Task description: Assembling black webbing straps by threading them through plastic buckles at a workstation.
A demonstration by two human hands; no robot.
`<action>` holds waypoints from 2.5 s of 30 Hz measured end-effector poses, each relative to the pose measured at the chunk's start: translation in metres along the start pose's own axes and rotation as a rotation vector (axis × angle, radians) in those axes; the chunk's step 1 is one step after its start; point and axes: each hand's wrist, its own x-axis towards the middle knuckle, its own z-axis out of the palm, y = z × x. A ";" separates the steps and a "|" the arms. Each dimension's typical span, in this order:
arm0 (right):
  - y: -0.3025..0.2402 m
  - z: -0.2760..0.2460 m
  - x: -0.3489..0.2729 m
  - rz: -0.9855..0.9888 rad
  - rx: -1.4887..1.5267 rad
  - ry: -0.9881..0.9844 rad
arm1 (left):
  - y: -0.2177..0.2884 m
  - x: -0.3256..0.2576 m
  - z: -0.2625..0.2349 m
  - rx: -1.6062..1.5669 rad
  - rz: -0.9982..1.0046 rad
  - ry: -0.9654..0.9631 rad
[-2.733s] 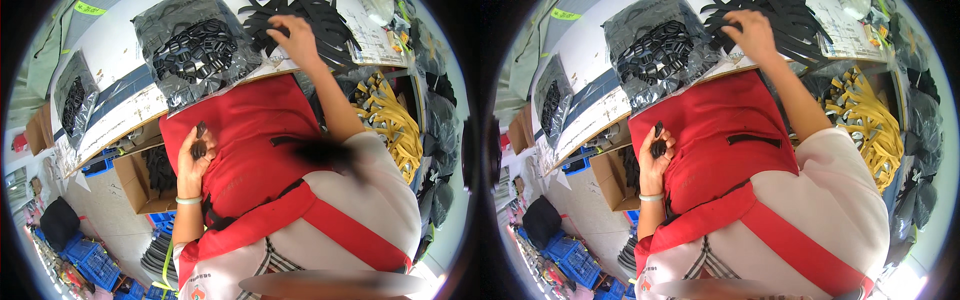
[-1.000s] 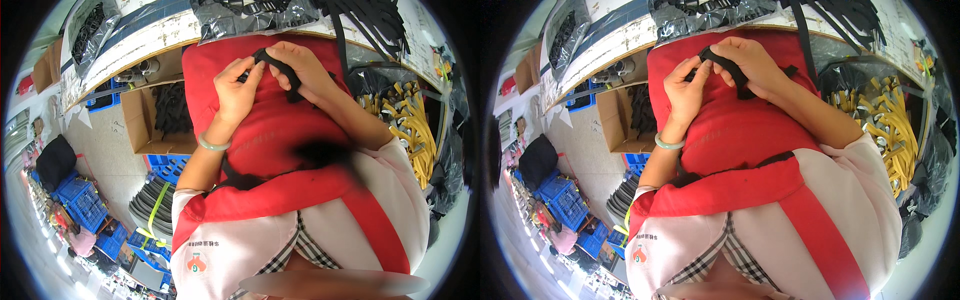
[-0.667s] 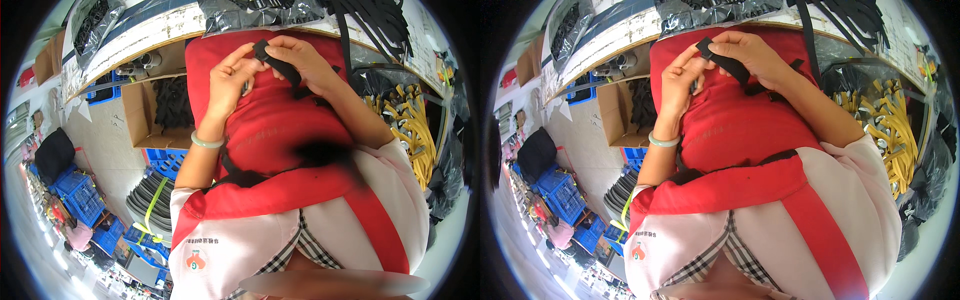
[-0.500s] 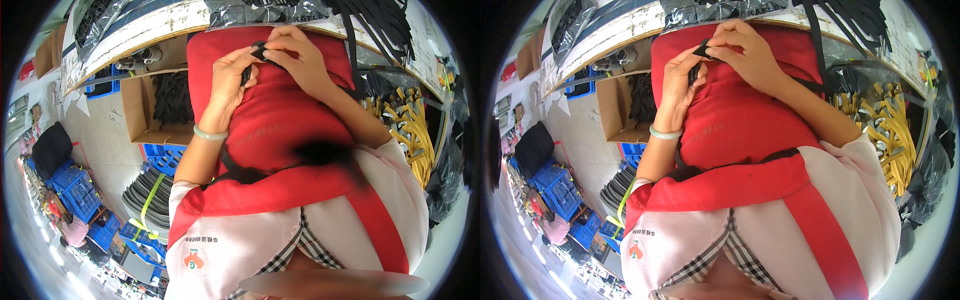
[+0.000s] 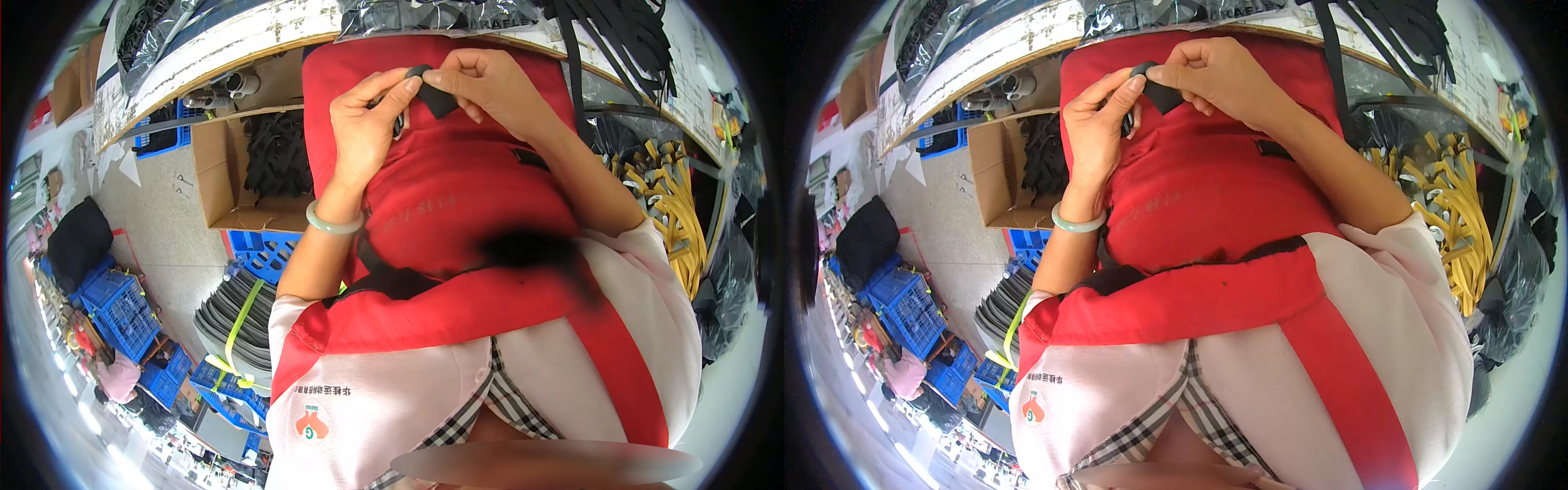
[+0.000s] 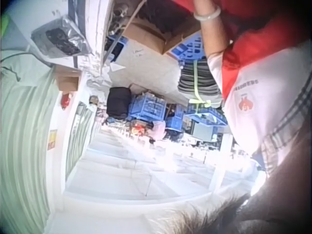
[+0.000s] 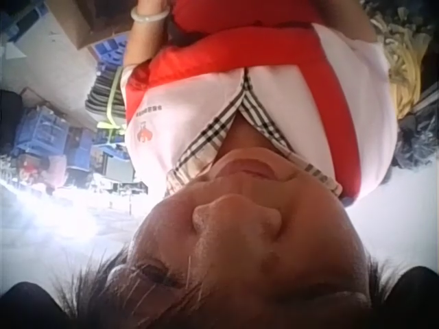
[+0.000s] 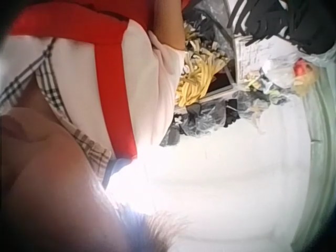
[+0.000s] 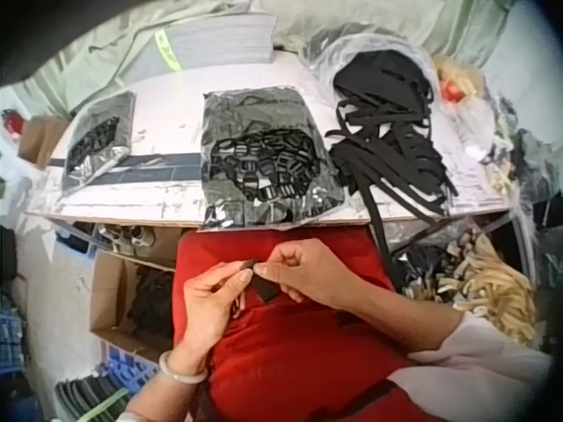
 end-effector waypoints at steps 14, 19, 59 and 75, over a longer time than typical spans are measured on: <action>-0.001 0.028 0.010 0.041 0.126 -0.237 | 0.051 -0.046 -0.083 0.068 0.166 -0.048; -0.005 0.054 0.019 0.122 0.296 -0.544 | 0.044 -0.051 -0.070 0.204 0.167 -0.072; 0.037 0.003 0.016 0.435 0.758 -0.474 | 0.003 -0.016 -0.026 0.650 0.556 -0.095; 0.038 -0.171 0.012 0.024 -0.991 0.748 | -0.003 -0.010 -0.007 0.056 -0.197 -0.170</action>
